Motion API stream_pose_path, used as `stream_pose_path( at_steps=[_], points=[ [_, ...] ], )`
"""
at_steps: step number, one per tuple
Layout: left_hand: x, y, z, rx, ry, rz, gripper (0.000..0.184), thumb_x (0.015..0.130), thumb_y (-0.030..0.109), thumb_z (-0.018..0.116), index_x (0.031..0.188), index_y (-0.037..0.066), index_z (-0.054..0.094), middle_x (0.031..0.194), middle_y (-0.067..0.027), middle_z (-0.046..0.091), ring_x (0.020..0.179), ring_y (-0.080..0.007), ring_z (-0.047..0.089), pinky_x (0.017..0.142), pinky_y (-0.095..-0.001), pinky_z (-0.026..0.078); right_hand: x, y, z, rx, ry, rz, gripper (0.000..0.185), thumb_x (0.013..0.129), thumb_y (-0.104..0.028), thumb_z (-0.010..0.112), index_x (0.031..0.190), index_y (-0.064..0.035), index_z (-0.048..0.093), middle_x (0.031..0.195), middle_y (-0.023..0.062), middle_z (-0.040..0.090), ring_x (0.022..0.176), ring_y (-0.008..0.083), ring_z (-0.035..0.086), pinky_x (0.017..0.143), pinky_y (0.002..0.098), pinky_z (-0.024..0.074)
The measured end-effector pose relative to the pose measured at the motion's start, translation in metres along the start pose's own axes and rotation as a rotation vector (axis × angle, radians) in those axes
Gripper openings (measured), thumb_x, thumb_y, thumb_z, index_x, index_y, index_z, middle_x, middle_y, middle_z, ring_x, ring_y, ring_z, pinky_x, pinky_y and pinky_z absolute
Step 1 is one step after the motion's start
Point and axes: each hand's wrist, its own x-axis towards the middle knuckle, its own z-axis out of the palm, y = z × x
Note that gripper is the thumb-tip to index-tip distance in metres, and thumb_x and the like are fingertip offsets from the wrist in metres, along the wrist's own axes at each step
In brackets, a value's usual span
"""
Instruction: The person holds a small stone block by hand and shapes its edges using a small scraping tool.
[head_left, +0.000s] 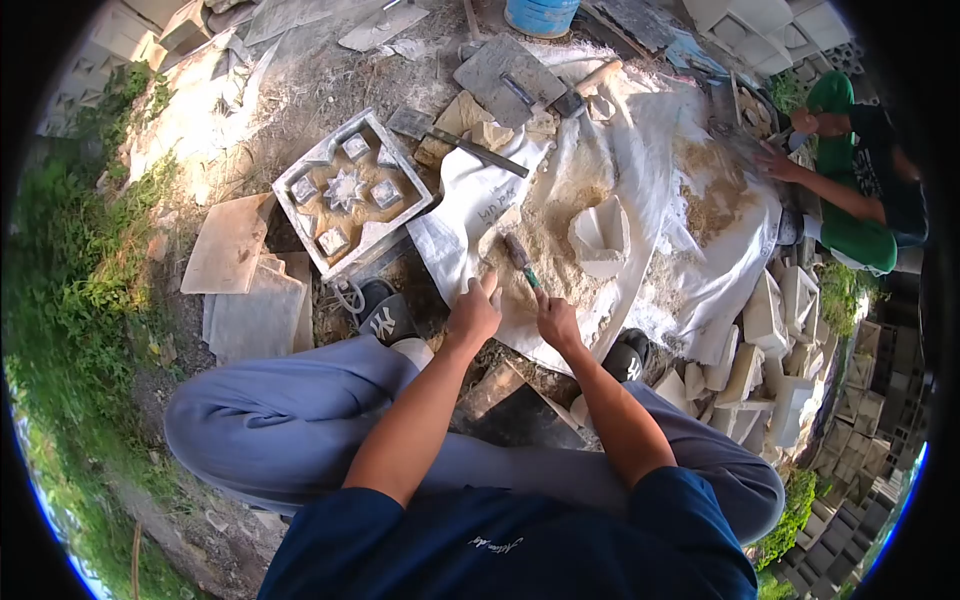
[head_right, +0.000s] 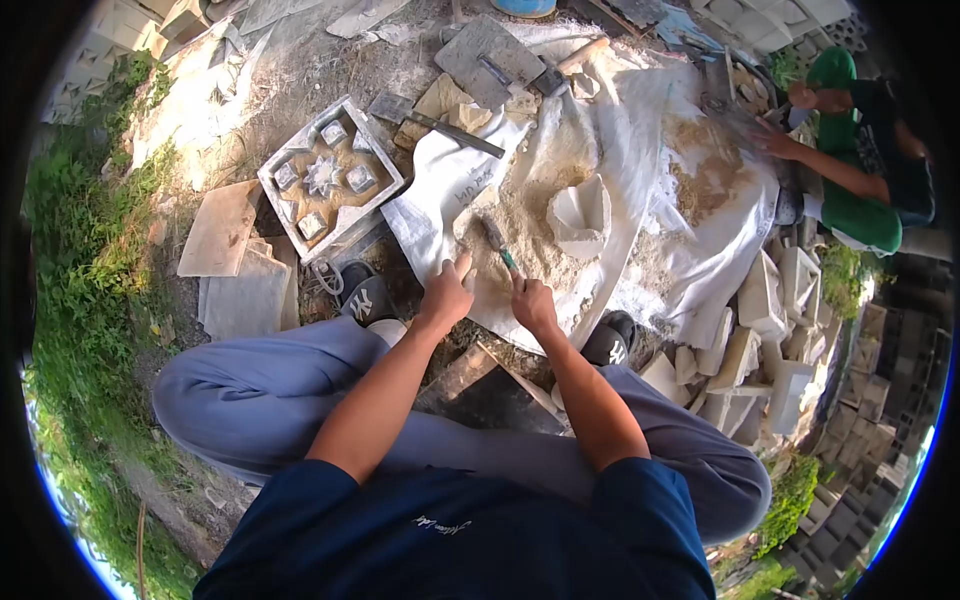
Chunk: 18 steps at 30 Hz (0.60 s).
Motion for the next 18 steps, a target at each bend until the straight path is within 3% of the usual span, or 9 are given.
stream_pose_path(
  at_steps=[4, 5, 8, 10, 13, 14, 15, 16, 18],
  points=[
    [-0.001, -0.006, 0.006, 0.043, 0.146, 0.083, 0.036, 0.092, 0.027, 0.060, 0.115, 0.000, 0.053, 0.100, -0.0310, 0.060, 0.094, -0.0497, 0.058, 0.083, -0.0534, 0.047, -0.005, -0.017, -0.009, 0.079, -0.019, 0.035, 0.056, 0.101, -0.039, 0.047, 0.071, 0.0073, 0.059, 0.066, 0.0335, 0.053, 0.064, 0.0489, 0.056, 0.061, 0.0542, 0.0415],
    [-0.001, -0.006, 0.004, 0.041, 0.145, 0.079, 0.036, 0.092, 0.027, 0.060, 0.115, 0.000, 0.053, 0.100, -0.0310, 0.060, 0.094, -0.0497, 0.058, 0.083, -0.0534, 0.047, -0.006, -0.020, -0.010, 0.142, 0.030, -0.008, 0.058, 0.101, -0.041, 0.046, 0.072, 0.0077, 0.057, 0.063, 0.0321, 0.050, 0.057, 0.0455, 0.054, 0.057, 0.0526, 0.0388],
    [-0.002, 0.000, -0.005, 0.109, 0.033, 0.169, 0.039, 0.092, 0.029, 0.061, 0.110, -0.004, 0.052, 0.102, -0.0351, 0.059, 0.095, -0.0498, 0.059, 0.084, -0.0529, 0.048, -0.016, -0.008, 0.003, 0.153, 0.094, -0.095, 0.059, 0.102, -0.041, 0.045, 0.072, 0.0078, 0.056, 0.064, 0.0326, 0.049, 0.058, 0.0447, 0.053, 0.057, 0.0518, 0.0380],
    [-0.001, 0.007, -0.007, -0.073, -0.025, -0.106, 0.039, 0.091, 0.029, 0.062, 0.111, -0.003, 0.052, 0.102, -0.0315, 0.059, 0.096, -0.0492, 0.058, 0.086, -0.0525, 0.047, -0.003, 0.008, 0.018, -0.002, 0.009, 0.007, 0.060, 0.101, -0.042, 0.047, 0.071, 0.0085, 0.057, 0.065, 0.0335, 0.052, 0.059, 0.0455, 0.056, 0.057, 0.0513, 0.0394],
    [0.002, 0.005, -0.008, -0.015, -0.091, -0.107, 0.040, 0.093, 0.030, 0.057, 0.117, 0.001, 0.047, 0.111, -0.0276, 0.059, 0.102, -0.0465, 0.060, 0.085, -0.0535, 0.050, 0.001, 0.005, 0.004, 0.054, 0.004, 0.032, 0.062, 0.100, -0.045, 0.047, 0.070, 0.0086, 0.057, 0.063, 0.0322, 0.053, 0.056, 0.0429, 0.055, 0.056, 0.0503, 0.0399],
    [0.003, 0.000, -0.006, -0.013, -0.092, -0.112, 0.040, 0.093, 0.030, 0.057, 0.117, 0.001, 0.047, 0.111, -0.0276, 0.059, 0.102, -0.0465, 0.060, 0.085, -0.0535, 0.050, 0.002, 0.001, 0.001, 0.074, 0.024, 0.031, 0.063, 0.100, -0.044, 0.047, 0.068, 0.0086, 0.056, 0.058, 0.0291, 0.050, 0.052, 0.0376, 0.049, 0.055, 0.0494, 0.0385],
    [0.003, -0.007, 0.000, 0.120, 0.019, 0.062, 0.040, 0.093, 0.031, 0.056, 0.117, 0.000, 0.047, 0.106, -0.0278, 0.061, 0.098, -0.0468, 0.062, 0.083, -0.0537, 0.051, -0.001, -0.012, -0.008, 0.089, 0.050, 0.017, 0.057, 0.099, -0.040, 0.050, 0.070, 0.0078, 0.061, 0.064, 0.0328, 0.055, 0.062, 0.0502, 0.056, 0.060, 0.0529, 0.0431],
    [0.002, -0.010, 0.003, 0.252, 0.130, 0.236, 0.040, 0.094, 0.032, 0.056, 0.116, 0.000, 0.047, 0.102, -0.0279, 0.064, 0.093, -0.0472, 0.064, 0.081, -0.0540, 0.051, -0.004, -0.019, -0.012, 0.119, 0.088, -0.007, 0.056, 0.100, -0.040, 0.049, 0.073, 0.0078, 0.061, 0.064, 0.0325, 0.055, 0.061, 0.0499, 0.056, 0.058, 0.0525, 0.0427],
    [0.003, -0.011, 0.003, 0.216, 0.095, 0.221, 0.042, 0.094, 0.034, 0.055, 0.114, -0.002, 0.047, 0.098, -0.0297, 0.065, 0.090, -0.0478, 0.064, 0.080, -0.0538, 0.052, -0.006, -0.020, -0.011, 0.144, 0.118, -0.035, 0.055, 0.101, -0.039, 0.048, 0.075, 0.0079, 0.061, 0.063, 0.0322, 0.055, 0.059, 0.0497, 0.055, 0.057, 0.0521, 0.0423]
  ],
)
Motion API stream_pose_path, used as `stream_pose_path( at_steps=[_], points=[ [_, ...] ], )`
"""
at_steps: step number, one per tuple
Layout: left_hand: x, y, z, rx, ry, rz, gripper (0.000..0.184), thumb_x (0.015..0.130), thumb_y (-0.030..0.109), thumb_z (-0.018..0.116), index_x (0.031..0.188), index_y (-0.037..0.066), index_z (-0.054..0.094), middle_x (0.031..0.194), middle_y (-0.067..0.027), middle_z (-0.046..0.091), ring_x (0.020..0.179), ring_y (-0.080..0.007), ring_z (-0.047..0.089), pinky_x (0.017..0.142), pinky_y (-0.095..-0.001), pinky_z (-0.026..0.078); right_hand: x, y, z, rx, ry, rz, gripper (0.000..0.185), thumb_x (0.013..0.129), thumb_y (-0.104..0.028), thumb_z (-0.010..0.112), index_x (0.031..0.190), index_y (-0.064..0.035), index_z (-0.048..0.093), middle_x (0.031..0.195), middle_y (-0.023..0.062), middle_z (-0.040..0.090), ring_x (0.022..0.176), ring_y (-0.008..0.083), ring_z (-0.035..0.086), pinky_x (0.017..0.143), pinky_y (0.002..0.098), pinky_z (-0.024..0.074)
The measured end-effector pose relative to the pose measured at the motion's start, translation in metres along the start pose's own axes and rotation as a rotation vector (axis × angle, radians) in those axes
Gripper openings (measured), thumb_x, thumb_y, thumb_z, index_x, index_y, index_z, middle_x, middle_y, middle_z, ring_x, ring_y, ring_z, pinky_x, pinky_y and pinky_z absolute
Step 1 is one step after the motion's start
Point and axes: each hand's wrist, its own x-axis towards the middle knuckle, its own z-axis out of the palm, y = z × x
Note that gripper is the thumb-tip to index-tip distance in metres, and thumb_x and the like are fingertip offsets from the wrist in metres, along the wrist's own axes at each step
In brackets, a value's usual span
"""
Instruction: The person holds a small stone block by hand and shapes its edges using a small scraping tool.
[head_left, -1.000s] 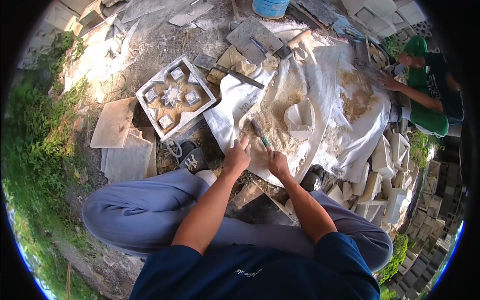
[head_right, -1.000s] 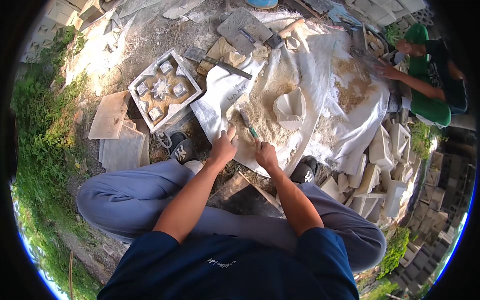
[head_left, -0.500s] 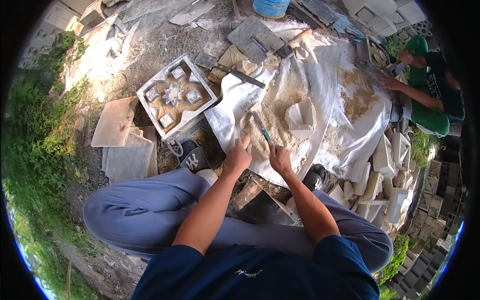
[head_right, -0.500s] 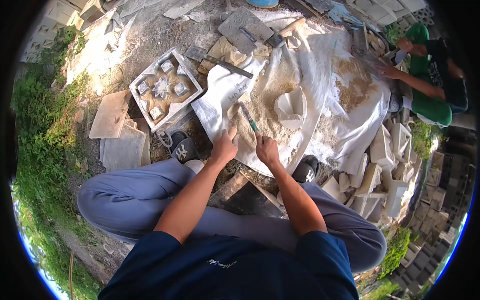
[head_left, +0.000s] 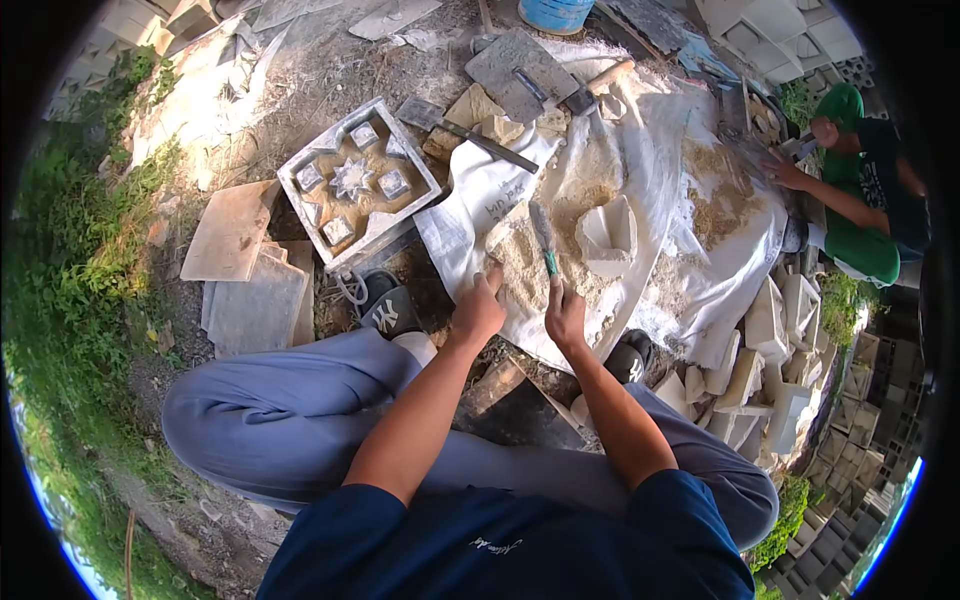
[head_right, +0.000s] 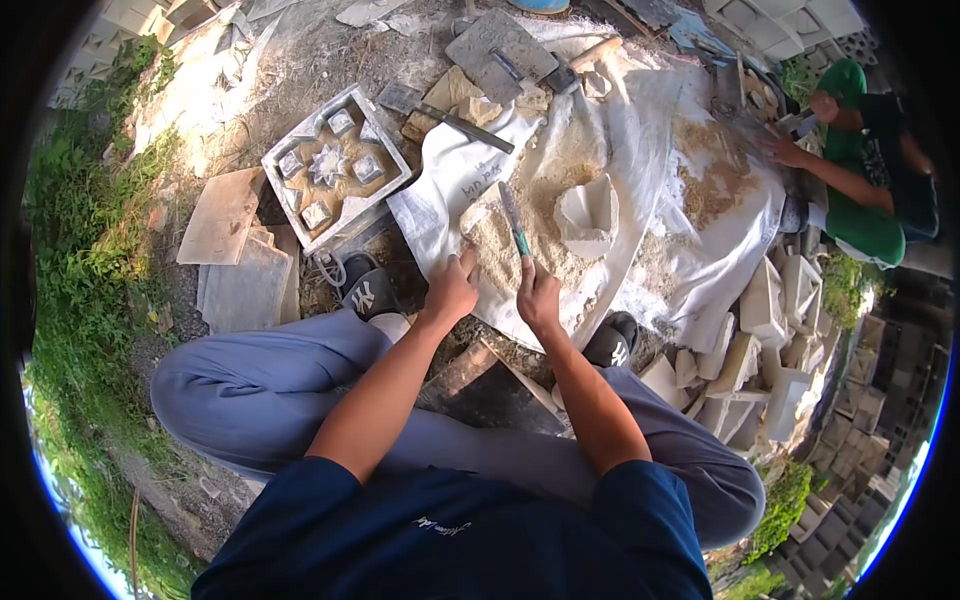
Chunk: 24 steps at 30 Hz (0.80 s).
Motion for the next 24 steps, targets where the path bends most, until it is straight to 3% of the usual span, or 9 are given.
stream_pose_path(
  at_steps=[2, 4, 9, 12, 15, 16, 17, 21, 24],
  points=[
    [-0.001, 0.006, -0.005, -0.034, -0.028, 0.004, 0.043, 0.095, 0.035, 0.055, 0.112, -0.003, 0.047, 0.095, -0.0315, 0.066, 0.087, -0.0484, 0.065, 0.078, -0.0537, 0.052, 0.001, 0.011, 0.007, -0.008, 0.036, -0.057, 0.053, 0.101, -0.038, 0.046, 0.080, 0.0081, 0.062, 0.063, 0.0323, 0.055, 0.059, 0.0480, 0.057, 0.059, 0.0522, 0.0430],
    [0.000, 0.015, -0.016, -0.167, -0.110, -0.273, 0.042, 0.094, 0.034, 0.055, 0.112, -0.003, 0.047, 0.096, -0.0323, 0.065, 0.089, -0.0487, 0.064, 0.078, -0.0533, 0.052, 0.008, 0.029, 0.014, -0.101, -0.067, 0.085, 0.054, 0.102, -0.038, 0.045, 0.081, 0.0082, 0.063, 0.065, 0.0321, 0.056, 0.062, 0.0491, 0.056, 0.062, 0.0524, 0.0438],
    [0.002, 0.002, -0.001, -0.123, -0.055, -0.198, 0.045, 0.093, 0.035, 0.057, 0.113, -0.004, 0.047, 0.093, -0.0321, 0.065, 0.087, -0.0488, 0.064, 0.079, -0.0529, 0.052, 0.012, 0.008, -0.005, -0.123, -0.145, 0.164, 0.052, 0.102, -0.036, 0.045, 0.081, 0.0076, 0.063, 0.067, 0.0323, 0.057, 0.066, 0.0510, 0.055, 0.062, 0.0521, 0.0438],
    [-0.001, -0.004, 0.006, -0.117, -0.117, -0.114, 0.046, 0.093, 0.031, 0.058, 0.116, -0.008, 0.050, 0.112, -0.0376, 0.056, 0.105, -0.0517, 0.055, 0.090, -0.0541, 0.045, 0.008, -0.002, 0.001, -0.019, 0.080, -0.090, 0.048, 0.102, -0.032, 0.044, 0.078, 0.0056, 0.061, 0.064, 0.0310, 0.053, 0.065, 0.0505, 0.055, 0.058, 0.0540, 0.0403],
    [0.005, 0.002, -0.002, -0.147, -0.103, -0.112, 0.040, 0.091, 0.026, 0.060, 0.117, -0.003, 0.052, 0.107, -0.0323, 0.059, 0.102, -0.0497, 0.057, 0.090, -0.0530, 0.046, 0.005, 0.006, 0.010, -0.040, -0.006, -0.082, 0.047, 0.102, -0.031, 0.044, 0.078, 0.0052, 0.061, 0.067, 0.0322, 0.056, 0.068, 0.0509, 0.057, 0.059, 0.0553, 0.0412],
    [0.006, 0.010, -0.014, -0.166, -0.132, -0.200, 0.043, 0.091, 0.029, 0.061, 0.116, -0.004, 0.050, 0.107, -0.0320, 0.060, 0.102, -0.0484, 0.059, 0.088, -0.0524, 0.048, 0.009, 0.028, 0.020, -0.253, -0.080, -0.177, 0.047, 0.102, -0.030, 0.045, 0.077, 0.0059, 0.061, 0.071, 0.0346, 0.058, 0.071, 0.0512, 0.059, 0.062, 0.0552, 0.0441],
    [0.006, 0.015, -0.021, -0.187, -0.162, -0.292, 0.045, 0.091, 0.032, 0.061, 0.115, -0.004, 0.049, 0.107, -0.0317, 0.062, 0.103, -0.0470, 0.060, 0.087, -0.0519, 0.050, 0.011, 0.046, 0.032, -0.214, -0.055, -0.042, 0.048, 0.101, -0.031, 0.046, 0.076, 0.0065, 0.061, 0.067, 0.0339, 0.058, 0.066, 0.0511, 0.059, 0.061, 0.0547, 0.0454],
    [0.006, 0.006, -0.014, -0.177, -0.161, -0.283, 0.044, 0.091, 0.032, 0.060, 0.114, -0.005, 0.049, 0.106, -0.0321, 0.062, 0.100, -0.0474, 0.061, 0.086, -0.0520, 0.050, 0.009, 0.016, 0.010, -0.082, -0.062, 0.003, 0.050, 0.102, -0.033, 0.047, 0.076, 0.0068, 0.060, 0.060, 0.0308, 0.053, 0.058, 0.0500, 0.054, 0.055, 0.0527, 0.0412],
    [0.003, 0.001, -0.005, -0.028, -0.091, 0.006, 0.046, 0.092, 0.033, 0.059, 0.113, -0.006, 0.049, 0.103, -0.0342, 0.062, 0.099, -0.0478, 0.061, 0.086, -0.0528, 0.049, 0.003, 0.004, 0.007, 0.040, 0.068, -0.070, 0.055, 0.102, -0.036, 0.046, 0.070, 0.0069, 0.056, 0.059, 0.0301, 0.050, 0.056, 0.0467, 0.052, 0.054, 0.0510, 0.0386]
  ],
)
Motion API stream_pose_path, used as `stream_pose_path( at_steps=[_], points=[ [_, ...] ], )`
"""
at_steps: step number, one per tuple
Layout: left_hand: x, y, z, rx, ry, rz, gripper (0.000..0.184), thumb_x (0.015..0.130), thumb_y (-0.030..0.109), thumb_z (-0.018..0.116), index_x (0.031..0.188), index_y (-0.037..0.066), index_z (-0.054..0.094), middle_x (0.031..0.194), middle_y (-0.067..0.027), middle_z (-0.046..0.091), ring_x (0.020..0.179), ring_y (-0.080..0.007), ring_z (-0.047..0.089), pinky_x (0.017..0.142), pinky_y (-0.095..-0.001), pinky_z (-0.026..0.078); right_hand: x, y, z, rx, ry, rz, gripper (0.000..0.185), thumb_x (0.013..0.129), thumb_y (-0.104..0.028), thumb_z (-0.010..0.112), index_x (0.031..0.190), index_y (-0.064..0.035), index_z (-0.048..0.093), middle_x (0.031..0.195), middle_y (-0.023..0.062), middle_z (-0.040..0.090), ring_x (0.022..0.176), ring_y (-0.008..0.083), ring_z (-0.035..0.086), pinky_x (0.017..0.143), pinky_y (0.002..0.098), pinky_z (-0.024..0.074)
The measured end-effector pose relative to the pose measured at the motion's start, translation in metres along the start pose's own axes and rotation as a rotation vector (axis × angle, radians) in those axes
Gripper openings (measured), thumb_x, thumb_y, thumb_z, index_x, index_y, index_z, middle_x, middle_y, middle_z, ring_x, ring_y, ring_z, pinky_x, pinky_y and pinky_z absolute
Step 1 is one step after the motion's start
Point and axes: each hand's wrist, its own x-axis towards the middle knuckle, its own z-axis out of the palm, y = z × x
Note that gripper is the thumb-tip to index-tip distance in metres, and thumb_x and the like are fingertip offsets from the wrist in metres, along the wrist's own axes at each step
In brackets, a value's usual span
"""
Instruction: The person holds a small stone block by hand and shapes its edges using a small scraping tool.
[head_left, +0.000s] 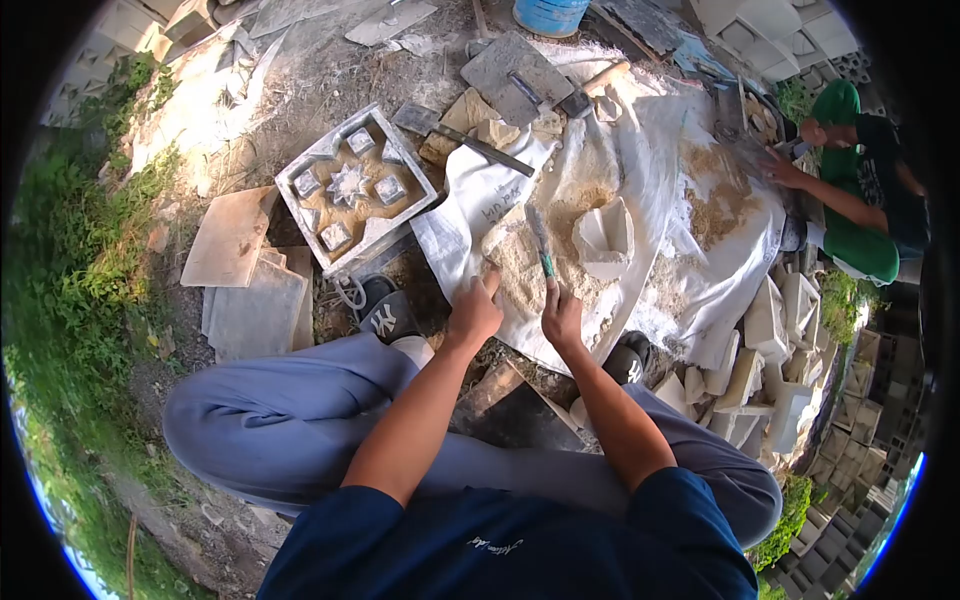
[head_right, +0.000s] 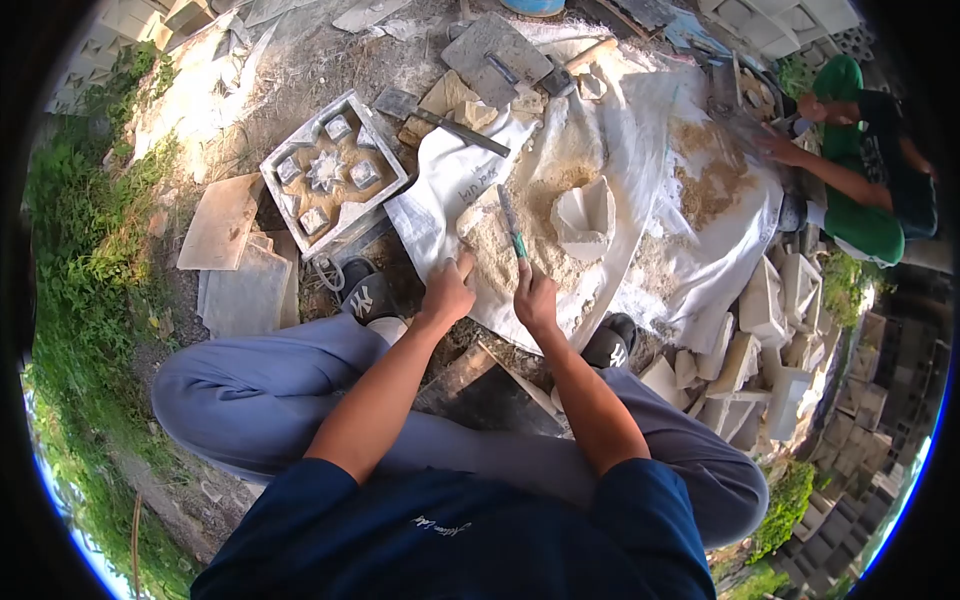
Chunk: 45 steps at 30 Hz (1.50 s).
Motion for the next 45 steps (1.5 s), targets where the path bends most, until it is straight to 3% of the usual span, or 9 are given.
stream_pose_path(
  at_steps=[5, 12, 17, 25, 29, 31, 33, 39, 45],
  points=[
    [0.000, 0.014, -0.014, -0.199, -0.053, -0.294, 0.037, 0.093, 0.028, 0.058, 0.117, 0.002, 0.050, 0.103, -0.0278, 0.060, 0.101, -0.0474, 0.058, 0.088, -0.0528, 0.047, 0.010, 0.041, 0.011, -0.177, -0.178, 0.142, 0.063, 0.101, -0.044, 0.045, 0.066, 0.0073, 0.057, 0.062, 0.0305, 0.054, 0.060, 0.0465, 0.056, 0.057, 0.0518, 0.0410],
    [-0.001, 0.001, -0.003, 0.008, -0.055, -0.010, 0.042, 0.091, 0.031, 0.060, 0.113, -0.003, 0.049, 0.107, -0.0324, 0.061, 0.103, -0.0477, 0.059, 0.088, -0.0529, 0.048, 0.001, 0.005, 0.001, -0.040, 0.017, 0.012, 0.052, 0.101, -0.039, 0.046, 0.077, 0.0046, 0.063, 0.072, 0.0325, 0.059, 0.070, 0.0517, 0.059, 0.062, 0.0553, 0.0445],
    [-0.002, 0.010, -0.013, -0.221, -0.049, -0.318, 0.043, 0.090, 0.032, 0.061, 0.110, -0.005, 0.052, 0.106, -0.0290, 0.061, 0.097, -0.0499, 0.059, 0.085, -0.0538, 0.047, 0.011, 0.049, 0.004, -0.254, -0.263, 0.230, 0.063, 0.098, -0.050, 0.046, 0.081, 0.0065, 0.068, 0.077, 0.0339, 0.063, 0.084, 0.0514, 0.063, 0.073, 0.0539, 0.0495],
    [-0.034, 0.010, -0.020, -0.133, 0.041, -0.310, 0.047, 0.090, 0.034, 0.060, 0.119, 0.000, 0.048, 0.099, -0.0315, 0.063, 0.091, -0.0484, 0.064, 0.079, -0.0534, 0.052, 0.006, 0.053, -0.002, -0.067, -0.268, 0.181, 0.072, 0.095, -0.059, 0.050, 0.065, 0.0067, 0.059, 0.054, 0.0175, 0.050, 0.053, 0.0245, 0.051, 0.056, 0.0445, 0.0429],
    [-0.046, 0.008, -0.021, -0.085, -0.004, -0.412, 0.048, 0.091, 0.035, 0.058, 0.125, 0.004, 0.046, 0.096, -0.0301, 0.065, 0.087, -0.0471, 0.065, 0.077, -0.0536, 0.053, -0.001, 0.036, -0.006, -0.072, -0.226, 0.174, 0.072, 0.095, -0.058, 0.050, 0.062, 0.0060, 0.055, 0.052, 0.0165, 0.046, 0.052, 0.0218, 0.048, 0.054, 0.0437, 0.0412],
    [-0.053, 0.011, -0.023, -0.090, -0.020, -0.386, 0.047, 0.092, 0.035, 0.057, 0.125, 0.003, 0.045, 0.096, -0.0310, 0.065, 0.087, -0.0472, 0.065, 0.077, -0.0541, 0.053, -0.003, 0.019, -0.011, -0.045, -0.161, 0.079, 0.071, 0.094, -0.057, 0.052, 0.065, 0.0079, 0.058, 0.056, 0.0262, 0.051, 0.051, 0.0337, 0.052, 0.055, 0.0474, 0.0419],
    [-0.057, 0.013, -0.022, -0.096, -0.042, -0.358, 0.047, 0.093, 0.035, 0.056, 0.125, 0.001, 0.044, 0.095, -0.0319, 0.065, 0.087, -0.0473, 0.065, 0.078, -0.0546, 0.053, -0.004, 0.001, -0.016, -0.029, -0.157, 0.047, 0.066, 0.096, -0.051, 0.051, 0.067, 0.0075, 0.056, 0.054, 0.0229, 0.046, 0.050, 0.0269, 0.046, 0.054, 0.0454, 0.0398],
    [-0.049, -0.005, 0.013, -0.118, 0.011, -0.390, 0.046, 0.095, 0.033, 0.052, 0.139, 0.026, 0.041, 0.097, -0.0265, 0.065, 0.085, -0.0469, 0.066, 0.077, -0.0540, 0.054, -0.012, -0.002, -0.002, 0.338, -0.210, -0.130, 0.056, 0.101, -0.040, 0.049, 0.067, 0.0038, 0.045, 0.056, 0.0100, 0.034, 0.058, 0.0153, 0.034, 0.051, 0.0377, 0.0324],
    [-0.055, 0.014, -0.018, -0.067, -0.013, -0.369, 0.043, 0.095, 0.035, 0.053, 0.136, 0.024, 0.045, 0.101, -0.0254, 0.064, 0.087, -0.0449, 0.066, 0.075, -0.0540, 0.054, -0.018, 0.038, 0.017, -0.241, -0.263, 0.105, 0.072, 0.093, -0.056, 0.053, 0.067, 0.0100, 0.061, 0.065, 0.0322, 0.058, 0.059, 0.0419, 0.059, 0.061, 0.0493, 0.0441]
  ],
)
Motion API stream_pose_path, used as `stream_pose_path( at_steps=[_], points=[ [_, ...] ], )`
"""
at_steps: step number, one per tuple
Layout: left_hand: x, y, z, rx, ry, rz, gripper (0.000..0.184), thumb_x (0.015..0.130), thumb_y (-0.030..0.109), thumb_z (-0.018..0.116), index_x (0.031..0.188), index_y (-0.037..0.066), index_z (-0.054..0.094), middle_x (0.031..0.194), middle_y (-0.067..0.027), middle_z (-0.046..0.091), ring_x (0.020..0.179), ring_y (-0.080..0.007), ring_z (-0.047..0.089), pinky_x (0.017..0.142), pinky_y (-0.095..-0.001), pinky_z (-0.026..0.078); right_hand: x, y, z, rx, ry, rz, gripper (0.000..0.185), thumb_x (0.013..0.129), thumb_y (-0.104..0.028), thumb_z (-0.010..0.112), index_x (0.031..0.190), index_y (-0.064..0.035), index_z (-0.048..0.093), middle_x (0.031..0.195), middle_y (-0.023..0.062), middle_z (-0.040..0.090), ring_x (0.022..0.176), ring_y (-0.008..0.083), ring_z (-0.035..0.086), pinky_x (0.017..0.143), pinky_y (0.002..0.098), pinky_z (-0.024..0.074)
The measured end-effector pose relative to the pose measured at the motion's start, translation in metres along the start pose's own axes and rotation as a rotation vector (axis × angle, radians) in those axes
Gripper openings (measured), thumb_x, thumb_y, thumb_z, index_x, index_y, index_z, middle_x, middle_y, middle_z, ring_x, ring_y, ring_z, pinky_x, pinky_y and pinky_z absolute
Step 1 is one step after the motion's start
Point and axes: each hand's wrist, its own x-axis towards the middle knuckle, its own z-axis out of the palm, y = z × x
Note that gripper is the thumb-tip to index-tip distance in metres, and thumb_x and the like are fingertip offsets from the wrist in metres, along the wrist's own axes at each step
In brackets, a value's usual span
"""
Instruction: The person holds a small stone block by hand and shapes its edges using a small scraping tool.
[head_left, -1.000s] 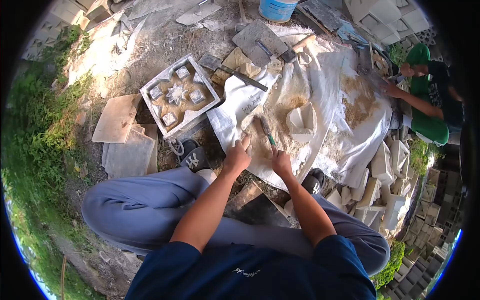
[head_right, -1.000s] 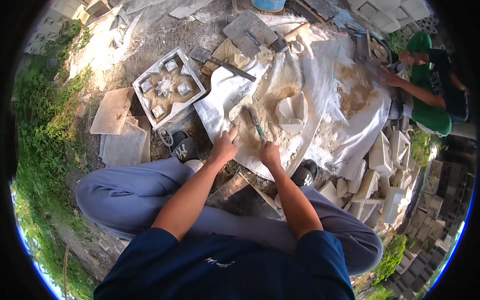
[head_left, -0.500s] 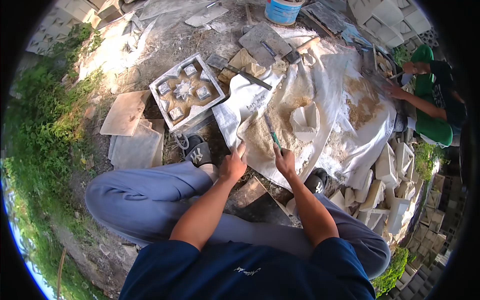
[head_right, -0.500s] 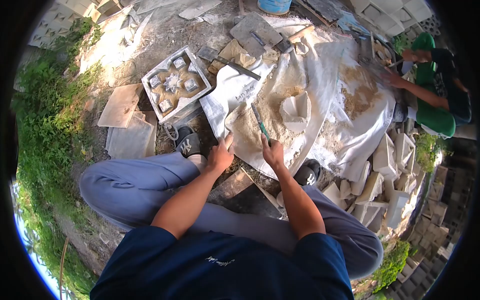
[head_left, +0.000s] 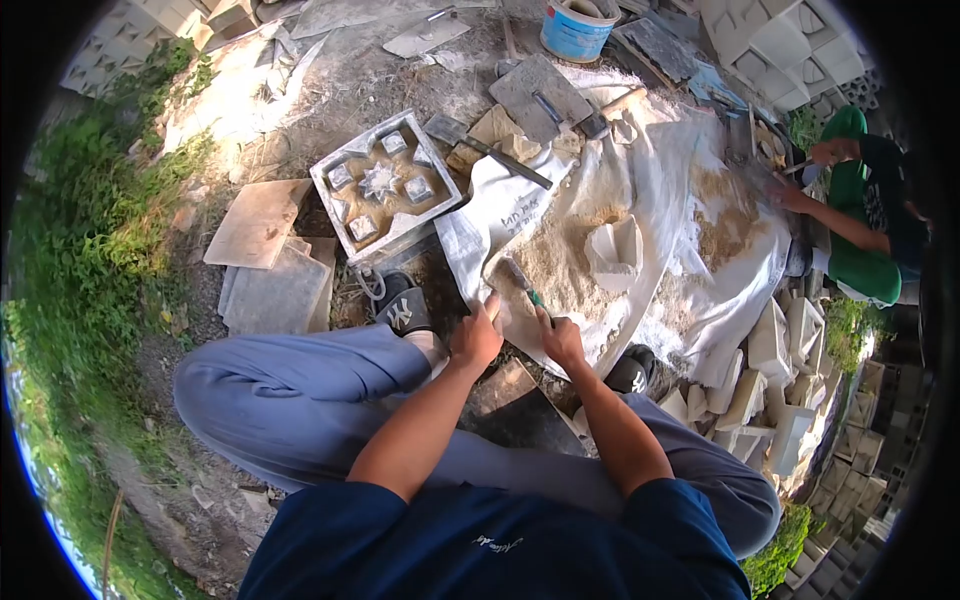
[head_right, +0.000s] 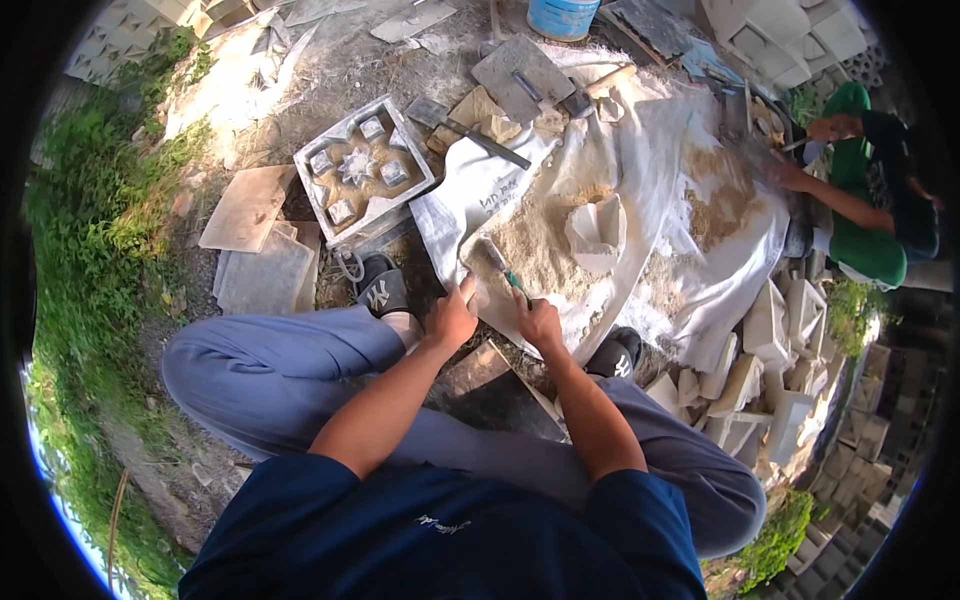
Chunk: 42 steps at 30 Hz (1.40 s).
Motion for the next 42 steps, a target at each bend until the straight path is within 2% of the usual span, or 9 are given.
stream_pose_path(
  at_steps=[4, 8, 10, 20, 23, 27, 34, 38, 42],
  points=[
    [0.003, -0.003, 0.006, -0.038, -0.013, 0.045, 0.041, 0.096, 0.030, 0.052, 0.136, 0.027, 0.045, 0.111, -0.0239, 0.057, 0.091, -0.0444, 0.065, 0.073, -0.0542, 0.054, -0.002, -0.021, -0.019, 0.055, -0.021, 0.015, 0.072, 0.095, -0.055, 0.052, 0.064, 0.0098, 0.056, 0.057, 0.0258, 0.055, 0.050, 0.0328, 0.049, 0.056, 0.0474, 0.0408],
    [0.006, -0.009, 0.012, -0.011, -0.021, 0.083, 0.040, 0.096, 0.030, 0.052, 0.136, 0.028, 0.045, 0.111, -0.0237, 0.058, 0.091, -0.0441, 0.066, 0.074, -0.0536, 0.054, -0.009, -0.021, -0.010, 0.341, -0.002, -0.088, 0.066, 0.099, -0.048, 0.048, 0.064, 0.0079, 0.054, 0.065, 0.0337, 0.052, 0.068, 0.0499, 0.059, 0.063, 0.0537, 0.0417],
    [0.004, -0.005, 0.007, -0.035, -0.020, 0.038, 0.039, 0.096, 0.030, 0.052, 0.134, 0.027, 0.047, 0.110, -0.0237, 0.057, 0.090, -0.0440, 0.065, 0.074, -0.0541, 0.054, -0.012, -0.011, 0.000, 0.203, 0.103, -0.156, 0.069, 0.098, -0.051, 0.049, 0.063, 0.0083, 0.053, 0.053, 0.0219, 0.049, 0.051, 0.0272, 0.042, 0.054, 0.0460, 0.0386],
    [0.007, -0.010, 0.015, -0.041, -0.006, 0.068, 0.044, 0.094, 0.031, 0.055, 0.137, 0.029, 0.044, 0.107, -0.0237, 0.061, 0.085, -0.0443, 0.066, 0.074, -0.0544, 0.054, -0.002, -0.021, -0.019, 0.469, 0.138, -0.107, 0.066, 0.101, -0.047, 0.045, 0.061, 0.0052, 0.044, 0.050, 0.0122, 0.033, 0.052, 0.0162, 0.031, 0.048, 0.0412, 0.0276],
    [0.001, 0.001, 0.000, -0.045, -0.042, -0.010, 0.045, 0.094, 0.032, 0.055, 0.137, 0.022, 0.042, 0.104, -0.0261, 0.064, 0.088, -0.0456, 0.066, 0.076, -0.0546, 0.054, -0.005, -0.022, -0.019, 0.167, 0.190, 0.038, 0.065, 0.099, -0.047, 0.046, 0.071, 0.0091, 0.062, 0.065, 0.0339, 0.058, 0.068, 0.0540, 0.057, 0.062, 0.0552, 0.0429],
    [0.009, -0.008, 0.010, -0.054, -0.015, -0.055, 0.056, 0.093, 0.034, 0.057, 0.131, -0.002, 0.038, 0.096, -0.0305, 0.067, 0.092, -0.0472, 0.065, 0.079, -0.0550, 0.053, 0.012, 0.008, 0.000, 0.076, 0.123, 0.175, 0.076, 0.096, -0.058, 0.045, 0.067, 0.0101, 0.063, 0.067, 0.0354, 0.059, 0.069, 0.0494, 0.063, 0.068, 0.0543, 0.0464],
    [0.013, -0.014, 0.021, -0.051, -0.013, 0.034, 0.053, 0.093, 0.036, 0.058, 0.129, 0.001, 0.041, 0.094, -0.0307, 0.066, 0.088, -0.0460, 0.066, 0.077, -0.0542, 0.054, 0.000, -0.012, -0.010, 0.425, 0.232, -0.148, 0.064, 0.102, -0.042, 0.046, 0.057, 0.0033, 0.044, 0.051, 0.0077, 0.034, 0.053, 0.0129, 0.033, 0.046, 0.0407, 0.0245],
    [0.009, -0.008, 0.012, -0.046, -0.036, 0.012, 0.052, 0.092, 0.036, 0.058, 0.130, 0.004, 0.040, 0.094, -0.0297, 0.067, 0.088, -0.0457, 0.066, 0.077, -0.0538, 0.054, 0.010, 0.018, 0.016, 0.130, 0.097, 0.198, 0.078, 0.096, -0.060, 0.043, 0.064, 0.0093, 0.058, 0.060, 0.0304, 0.057, 0.057, 0.0428, 0.053, 0.062, 0.0513, 0.0419],
    [0.008, -0.008, 0.008, -0.075, -0.020, -0.048, 0.055, 0.092, 0.035, 0.059, 0.138, 0.012, 0.039, 0.095, -0.0274, 0.067, 0.089, -0.0450, 0.066, 0.077, -0.0534, 0.054, 0.007, -0.015, -0.020, 0.258, 0.097, 0.134, 0.077, 0.097, -0.058, 0.045, 0.061, 0.0090, 0.055, 0.054, 0.0216, 0.052, 0.052, 0.0280, 0.050, 0.055, 0.0480, 0.0407]
  ],
)
